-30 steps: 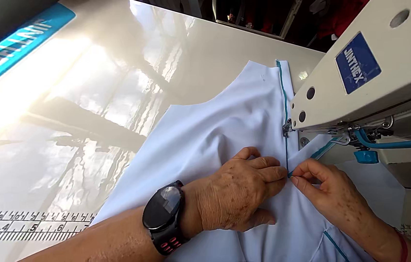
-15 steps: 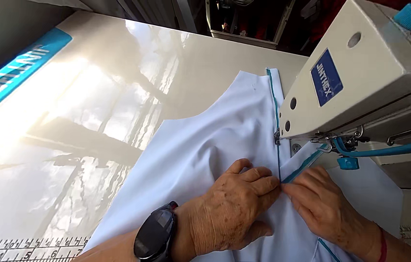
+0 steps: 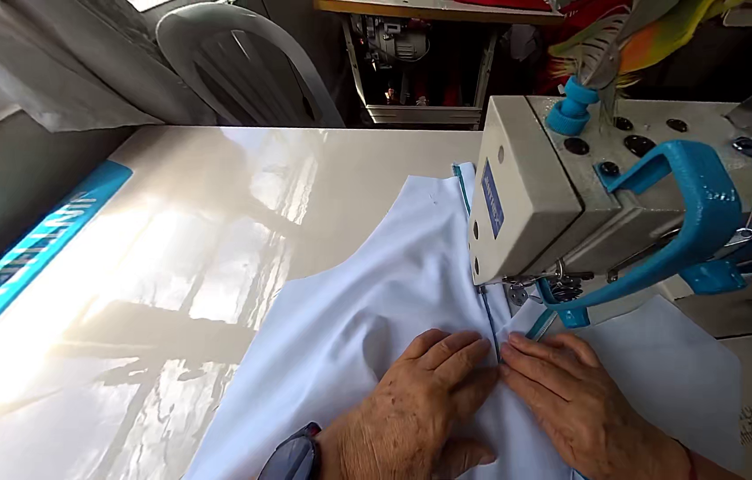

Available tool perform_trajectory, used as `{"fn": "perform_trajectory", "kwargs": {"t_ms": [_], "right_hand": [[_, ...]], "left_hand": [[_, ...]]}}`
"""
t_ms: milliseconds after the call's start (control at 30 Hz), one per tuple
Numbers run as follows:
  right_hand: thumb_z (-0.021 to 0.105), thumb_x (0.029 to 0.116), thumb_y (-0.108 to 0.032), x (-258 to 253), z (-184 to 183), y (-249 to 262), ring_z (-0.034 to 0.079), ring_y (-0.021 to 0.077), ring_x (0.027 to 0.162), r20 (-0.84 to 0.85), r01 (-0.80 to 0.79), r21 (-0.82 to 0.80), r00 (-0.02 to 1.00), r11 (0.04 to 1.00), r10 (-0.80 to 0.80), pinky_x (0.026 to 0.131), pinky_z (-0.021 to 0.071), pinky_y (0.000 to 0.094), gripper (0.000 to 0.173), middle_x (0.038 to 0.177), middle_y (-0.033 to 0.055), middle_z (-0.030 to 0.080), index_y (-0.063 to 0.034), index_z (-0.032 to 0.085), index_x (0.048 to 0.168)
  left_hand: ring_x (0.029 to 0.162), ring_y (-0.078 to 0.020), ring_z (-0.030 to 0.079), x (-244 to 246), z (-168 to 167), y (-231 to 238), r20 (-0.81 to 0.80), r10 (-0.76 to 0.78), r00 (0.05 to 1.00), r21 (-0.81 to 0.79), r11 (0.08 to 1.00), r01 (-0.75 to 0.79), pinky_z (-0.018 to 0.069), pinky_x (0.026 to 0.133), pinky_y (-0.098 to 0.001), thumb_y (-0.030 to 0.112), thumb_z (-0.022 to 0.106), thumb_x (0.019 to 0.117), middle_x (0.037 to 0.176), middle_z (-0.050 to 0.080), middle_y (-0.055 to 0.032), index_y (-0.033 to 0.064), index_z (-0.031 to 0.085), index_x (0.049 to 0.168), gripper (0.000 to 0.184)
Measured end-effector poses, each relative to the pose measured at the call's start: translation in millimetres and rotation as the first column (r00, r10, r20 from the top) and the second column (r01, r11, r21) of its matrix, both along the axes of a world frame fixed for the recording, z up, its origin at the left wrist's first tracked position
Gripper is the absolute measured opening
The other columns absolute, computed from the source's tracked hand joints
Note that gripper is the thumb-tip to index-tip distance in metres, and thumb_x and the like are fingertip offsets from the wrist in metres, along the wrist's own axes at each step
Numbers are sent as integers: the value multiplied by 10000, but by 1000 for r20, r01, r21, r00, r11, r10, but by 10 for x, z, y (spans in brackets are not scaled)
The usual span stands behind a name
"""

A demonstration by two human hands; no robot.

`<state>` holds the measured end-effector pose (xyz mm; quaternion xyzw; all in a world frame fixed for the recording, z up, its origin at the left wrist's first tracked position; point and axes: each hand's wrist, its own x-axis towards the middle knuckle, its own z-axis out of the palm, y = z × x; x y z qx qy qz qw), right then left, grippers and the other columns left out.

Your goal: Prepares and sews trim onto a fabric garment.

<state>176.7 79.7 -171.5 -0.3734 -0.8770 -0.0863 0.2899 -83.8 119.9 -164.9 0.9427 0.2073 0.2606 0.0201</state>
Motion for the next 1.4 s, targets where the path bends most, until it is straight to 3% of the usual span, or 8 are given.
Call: {"fn": "perform_trajectory", "kwargs": {"t_ms": [200, 267, 400, 567, 700, 867, 1067, 1400], "right_hand": [[399, 1066, -189, 55, 20, 35, 527, 201, 1338, -11, -18, -58, 1000, 998, 18, 1054, 362, 450, 323, 1321, -33, 687, -252, 694, 1182], [401, 1067, -220, 64, 28, 49, 489, 224, 1332, -10, -17, -54, 1000, 998, 16, 1045, 336, 430, 316, 1333, -18, 652, -279, 684, 1196], [405, 1053, -172, 51, 17, 68, 544, 204, 1252, -19, -49, -29, 999, 998, 48, 1019, 336, 420, 325, 1206, -39, 710, -234, 705, 1163], [419, 1045, -137, 45, 23, 93, 591, 184, 1193, -51, -91, -38, 995, 995, 89, 1003, 357, 420, 328, 1164, -25, 733, -194, 729, 1132], [418, 1054, -130, 86, 9, 125, 581, 167, 1252, -49, -153, -46, 987, 987, 151, 1063, 377, 366, 314, 1214, 1, 717, -162, 714, 1155], [405, 1049, -107, 93, -15, 109, 604, 166, 1222, -45, -154, -30, 987, 988, 153, 1078, 371, 337, 327, 1189, 17, 737, -137, 716, 1147], [396, 1056, -126, 104, 1, 117, 592, 160, 1250, -31, -146, -61, 989, 987, 145, 1103, 347, 351, 335, 1205, 7, 736, -151, 712, 1166], [403, 1003, -101, 24, 35, 424, 647, 187, 1204, -26, -91, -35, 996, 995, 90, 1053, 424, 372, 374, 1201, 31, 752, -126, 738, 1168]], "left_hand": [[1015, -215, 597, 2, -7, -114, 9, 104, 995, 127, 986, -104, 432, 821, -351, 653, 341, 1015, 1126, 683, -21, 193, 693, 1211, 612], [1057, -227, 586, -2, -19, -144, 3, 129, 992, 130, 983, -128, 425, 865, -363, 664, 322, 1017, 1151, 665, -37, 195, 678, 1232, 627], [1369, -234, 540, -6, -20, -107, -32, 66, 997, 44, 997, -64, 412, 1109, -415, 649, 325, 1027, 1429, 618, -85, 139, 628, 1245, 632], [1274, -226, 623, 128, 109, -216, -56, 138, 989, -33, 990, -140, 483, 1027, -427, 714, 440, 928, 1353, 678, -65, 108, 692, 1249, 731], [1385, -270, 542, 199, 47, -481, -99, 230, 968, -120, 963, -241, 408, 1126, -484, 665, 433, 979, 1480, 582, -117, 19, 620, 1370, 778], [1411, -236, 509, 118, -51, -434, -67, 209, 976, -76, 974, -214, 361, 1162, -439, 692, 340, 997, 1488, 579, -93, 89, 589, 1419, 777], [1404, -226, 515, 97, -61, -364, -40, 178, 983, -92, 979, -181, 350, 1166, -443, 704, 360, 983, 1480, 586, -88, 93, 595, 1408, 781], [1374, -243, 548, 19, 24, 99, -38, 122, 992, -86, 988, -125, 401, 1153, -468, 692, 401, 974, 1444, 610, -91, 111, 622, 1386, 746]]}}
